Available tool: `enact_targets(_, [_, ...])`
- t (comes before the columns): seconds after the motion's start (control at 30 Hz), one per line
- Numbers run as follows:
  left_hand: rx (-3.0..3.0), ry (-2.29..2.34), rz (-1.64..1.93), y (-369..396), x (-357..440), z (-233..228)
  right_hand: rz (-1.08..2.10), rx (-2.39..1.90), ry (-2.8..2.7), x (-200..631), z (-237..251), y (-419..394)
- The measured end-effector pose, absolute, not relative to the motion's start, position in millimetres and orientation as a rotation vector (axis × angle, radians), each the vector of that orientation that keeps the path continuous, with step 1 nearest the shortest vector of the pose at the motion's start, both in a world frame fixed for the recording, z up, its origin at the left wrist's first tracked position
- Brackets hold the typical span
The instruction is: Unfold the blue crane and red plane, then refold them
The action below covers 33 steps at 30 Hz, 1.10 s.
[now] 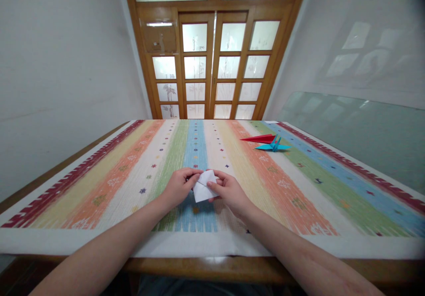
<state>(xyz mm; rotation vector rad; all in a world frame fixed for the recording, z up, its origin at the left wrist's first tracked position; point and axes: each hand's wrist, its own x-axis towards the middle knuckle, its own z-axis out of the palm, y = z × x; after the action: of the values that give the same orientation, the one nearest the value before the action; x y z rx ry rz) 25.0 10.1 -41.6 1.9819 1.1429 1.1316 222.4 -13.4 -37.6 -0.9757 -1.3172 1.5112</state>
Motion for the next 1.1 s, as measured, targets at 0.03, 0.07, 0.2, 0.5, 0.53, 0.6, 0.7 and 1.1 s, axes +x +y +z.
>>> enact_targets(0.03, [1.982,1.135,1.124,10.3,24.7,-42.1,1.510,-0.972,-1.323,222.6,-37.6,-13.1])
enact_targets(0.07, [1.975,1.126,1.122,10.4,24.8,-42.8,1.512,-0.966,-1.328,222.6,-37.6,-12.8])
enact_targets(0.2, [1.912,1.109,1.134,9.0,28.1,-44.8,1.538,-0.937,-1.339,220.6,-39.7,-12.5])
enact_targets(0.5, [1.821,1.094,1.094,4.1,34.8,-40.4,1.567,-0.957,-1.341,216.8,-42.3,-12.2])
enact_targets(0.53, [1.780,1.088,1.094,4.7,34.5,-39.7,1.568,-0.964,-1.334,217.1,-40.6,-12.6])
enact_targets(0.6, [1.715,1.081,1.101,5.8,33.7,-38.7,1.563,-0.980,-1.315,217.9,-37.7,-13.6])
enact_targets(0.7, [1.671,1.064,1.114,7.5,32.5,-38.5,1.531,-0.998,-1.290,219.4,-38.1,-13.3])
enact_targets(1.1, [1.796,1.082,1.085,9.5,34.3,-50.4,1.051,-1.074,-1.408,227.6,-43.4,-7.7])
